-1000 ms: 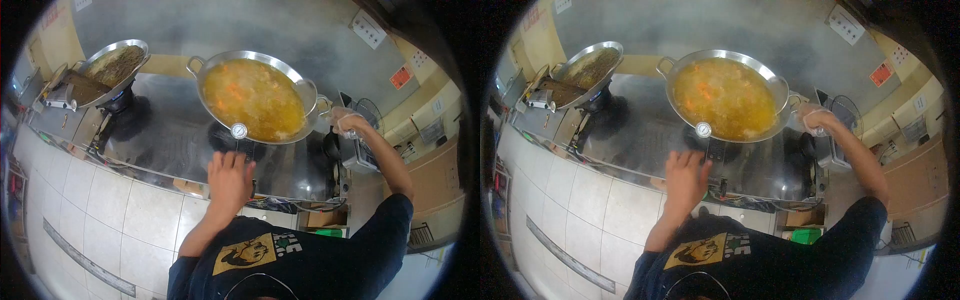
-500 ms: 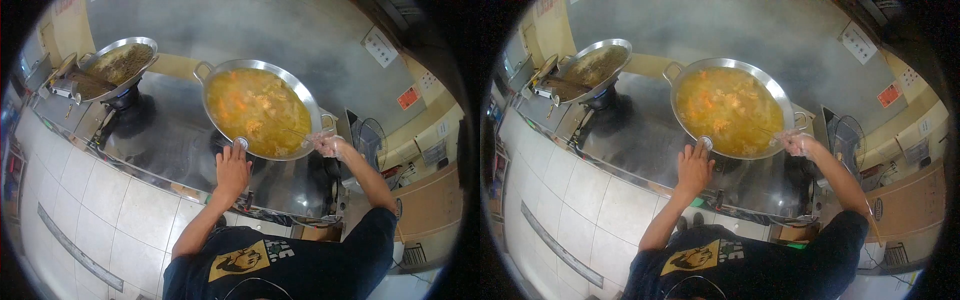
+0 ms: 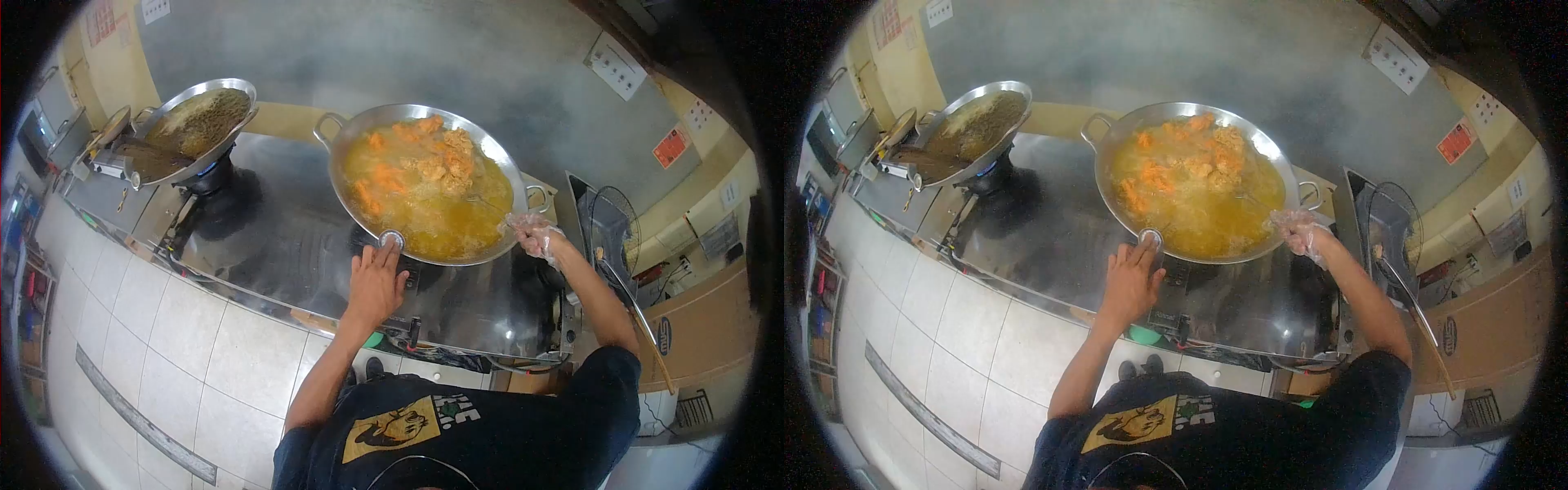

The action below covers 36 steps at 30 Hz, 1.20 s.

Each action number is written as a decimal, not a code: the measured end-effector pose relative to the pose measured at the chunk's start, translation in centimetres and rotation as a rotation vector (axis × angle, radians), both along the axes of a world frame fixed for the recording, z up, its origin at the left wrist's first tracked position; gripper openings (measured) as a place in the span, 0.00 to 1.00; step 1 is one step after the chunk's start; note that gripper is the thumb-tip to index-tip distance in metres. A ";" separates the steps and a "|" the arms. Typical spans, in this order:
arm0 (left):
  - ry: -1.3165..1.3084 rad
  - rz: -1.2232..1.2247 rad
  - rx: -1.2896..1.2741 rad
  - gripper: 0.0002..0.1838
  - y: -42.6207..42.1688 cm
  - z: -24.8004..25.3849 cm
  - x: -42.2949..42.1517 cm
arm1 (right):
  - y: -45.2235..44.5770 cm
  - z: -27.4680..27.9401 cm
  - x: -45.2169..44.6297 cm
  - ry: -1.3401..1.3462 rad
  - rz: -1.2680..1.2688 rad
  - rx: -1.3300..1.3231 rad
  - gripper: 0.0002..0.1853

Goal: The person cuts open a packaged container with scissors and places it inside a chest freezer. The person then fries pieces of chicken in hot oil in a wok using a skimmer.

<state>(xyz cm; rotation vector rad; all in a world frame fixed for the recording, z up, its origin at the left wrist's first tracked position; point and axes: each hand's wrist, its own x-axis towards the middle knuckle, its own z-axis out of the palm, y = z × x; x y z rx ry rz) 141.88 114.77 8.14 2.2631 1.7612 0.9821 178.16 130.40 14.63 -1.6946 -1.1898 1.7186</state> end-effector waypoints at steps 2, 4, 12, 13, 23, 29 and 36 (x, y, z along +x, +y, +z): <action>-0.025 -0.017 -0.010 0.28 -0.1 0.0 0.0 | -1.7 1.5 0.2 0.019 -0.054 0.006 0.03; -0.046 -0.007 0.013 0.27 -0.2 -0.2 0.0 | -2.7 2.4 0.7 0.034 -0.107 0.013 0.03; -0.233 -0.009 0.013 0.22 -2.6 1.2 -1.5 | -5.4 9.1 0.6 -0.488 0.097 0.022 0.12; -0.277 -0.010 0.018 0.19 -3.2 1.7 -1.9 | -5.7 10.2 0.1 -0.492 0.087 0.017 0.12; -0.618 0.196 -0.045 0.18 -10.6 5.5 -8.0 | -4.6 12.7 -0.4 -1.560 0.963 0.715 0.10; -0.294 0.490 -0.490 0.29 -17.1 -5.0 -14.6 | -8.0 12.7 -3.7 -1.645 0.715 0.833 0.09; -0.330 0.711 -0.639 0.31 -21.8 -5.3 -16.3 | -8.0 14.3 -4.0 -1.674 0.610 0.778 0.09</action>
